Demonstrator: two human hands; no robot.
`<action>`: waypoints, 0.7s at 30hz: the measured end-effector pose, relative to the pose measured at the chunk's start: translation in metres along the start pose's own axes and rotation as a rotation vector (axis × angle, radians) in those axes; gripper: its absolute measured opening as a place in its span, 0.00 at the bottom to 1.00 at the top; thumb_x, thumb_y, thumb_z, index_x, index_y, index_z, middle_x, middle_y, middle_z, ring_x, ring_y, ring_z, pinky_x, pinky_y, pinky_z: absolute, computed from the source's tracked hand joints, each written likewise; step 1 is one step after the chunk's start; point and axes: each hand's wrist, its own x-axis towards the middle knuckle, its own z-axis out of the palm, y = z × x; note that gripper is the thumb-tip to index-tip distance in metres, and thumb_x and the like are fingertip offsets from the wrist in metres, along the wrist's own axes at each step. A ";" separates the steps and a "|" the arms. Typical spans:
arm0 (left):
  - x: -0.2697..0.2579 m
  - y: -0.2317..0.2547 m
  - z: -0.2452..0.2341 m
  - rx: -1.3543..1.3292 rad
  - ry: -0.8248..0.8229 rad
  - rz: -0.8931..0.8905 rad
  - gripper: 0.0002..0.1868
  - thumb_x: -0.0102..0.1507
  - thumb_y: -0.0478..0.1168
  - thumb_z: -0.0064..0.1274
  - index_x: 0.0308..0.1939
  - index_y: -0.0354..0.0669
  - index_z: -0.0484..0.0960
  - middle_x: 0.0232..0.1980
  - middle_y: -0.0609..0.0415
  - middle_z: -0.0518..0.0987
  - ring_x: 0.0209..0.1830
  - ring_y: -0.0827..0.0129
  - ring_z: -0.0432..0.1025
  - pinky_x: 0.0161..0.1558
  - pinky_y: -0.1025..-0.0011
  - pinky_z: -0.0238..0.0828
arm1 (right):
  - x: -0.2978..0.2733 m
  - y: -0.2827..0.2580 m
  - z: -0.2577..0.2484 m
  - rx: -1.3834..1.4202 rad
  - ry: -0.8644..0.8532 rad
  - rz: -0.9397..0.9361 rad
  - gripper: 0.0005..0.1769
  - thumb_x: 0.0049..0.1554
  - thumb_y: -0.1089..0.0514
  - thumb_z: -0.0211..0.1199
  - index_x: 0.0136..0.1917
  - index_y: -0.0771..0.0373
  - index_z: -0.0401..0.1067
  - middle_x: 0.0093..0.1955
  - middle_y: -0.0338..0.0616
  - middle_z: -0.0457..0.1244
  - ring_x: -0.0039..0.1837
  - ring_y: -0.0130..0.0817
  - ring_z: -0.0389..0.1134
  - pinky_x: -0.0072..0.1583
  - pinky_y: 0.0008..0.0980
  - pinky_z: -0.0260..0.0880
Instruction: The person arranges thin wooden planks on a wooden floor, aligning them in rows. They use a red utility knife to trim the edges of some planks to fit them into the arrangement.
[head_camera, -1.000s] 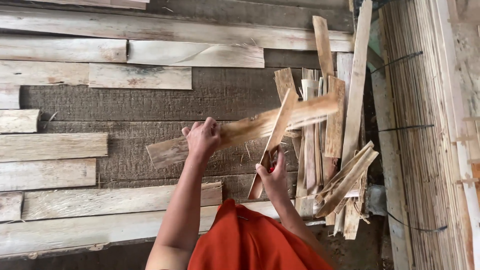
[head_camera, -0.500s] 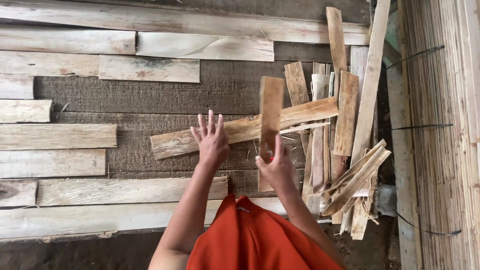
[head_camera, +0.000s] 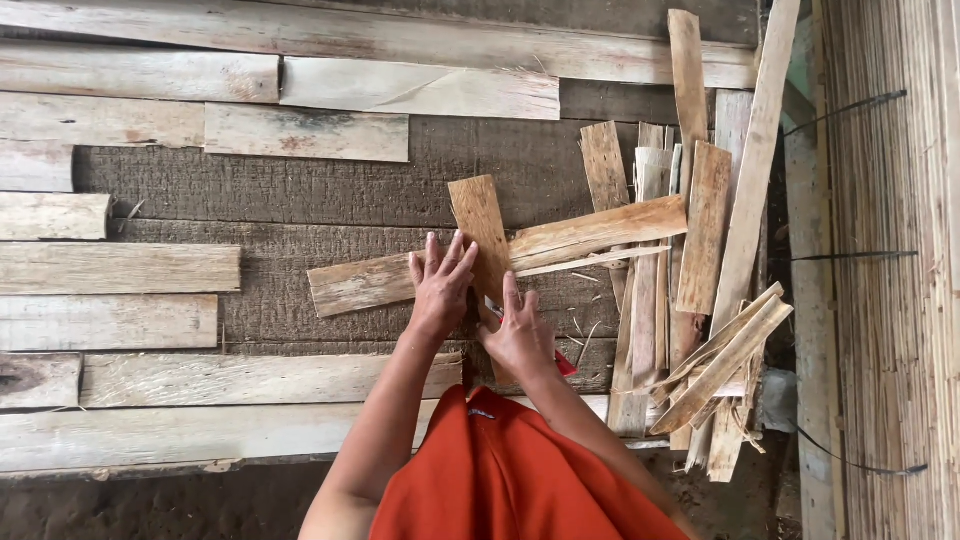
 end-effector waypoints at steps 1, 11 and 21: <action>0.000 -0.001 0.001 0.000 -0.001 0.001 0.29 0.67 0.46 0.49 0.74 0.69 0.67 0.82 0.65 0.56 0.83 0.46 0.41 0.72 0.33 0.35 | 0.000 -0.001 0.000 0.000 0.000 0.001 0.59 0.52 0.44 0.69 0.85 0.51 0.36 0.65 0.64 0.54 0.47 0.51 0.73 0.37 0.41 0.79; 0.001 -0.010 0.008 0.013 -0.038 0.023 0.33 0.67 0.55 0.50 0.76 0.62 0.64 0.83 0.61 0.52 0.83 0.44 0.38 0.71 0.30 0.33 | 0.006 0.005 0.014 0.026 0.046 -0.057 0.59 0.51 0.43 0.70 0.84 0.52 0.38 0.61 0.61 0.55 0.46 0.58 0.73 0.41 0.50 0.80; 0.004 0.007 -0.015 0.009 -0.199 -0.016 0.46 0.60 0.64 0.56 0.79 0.65 0.57 0.85 0.56 0.42 0.83 0.40 0.29 0.72 0.28 0.25 | 0.030 0.049 0.062 0.184 0.096 -0.085 0.59 0.51 0.40 0.72 0.85 0.46 0.41 0.58 0.56 0.54 0.44 0.56 0.72 0.37 0.44 0.76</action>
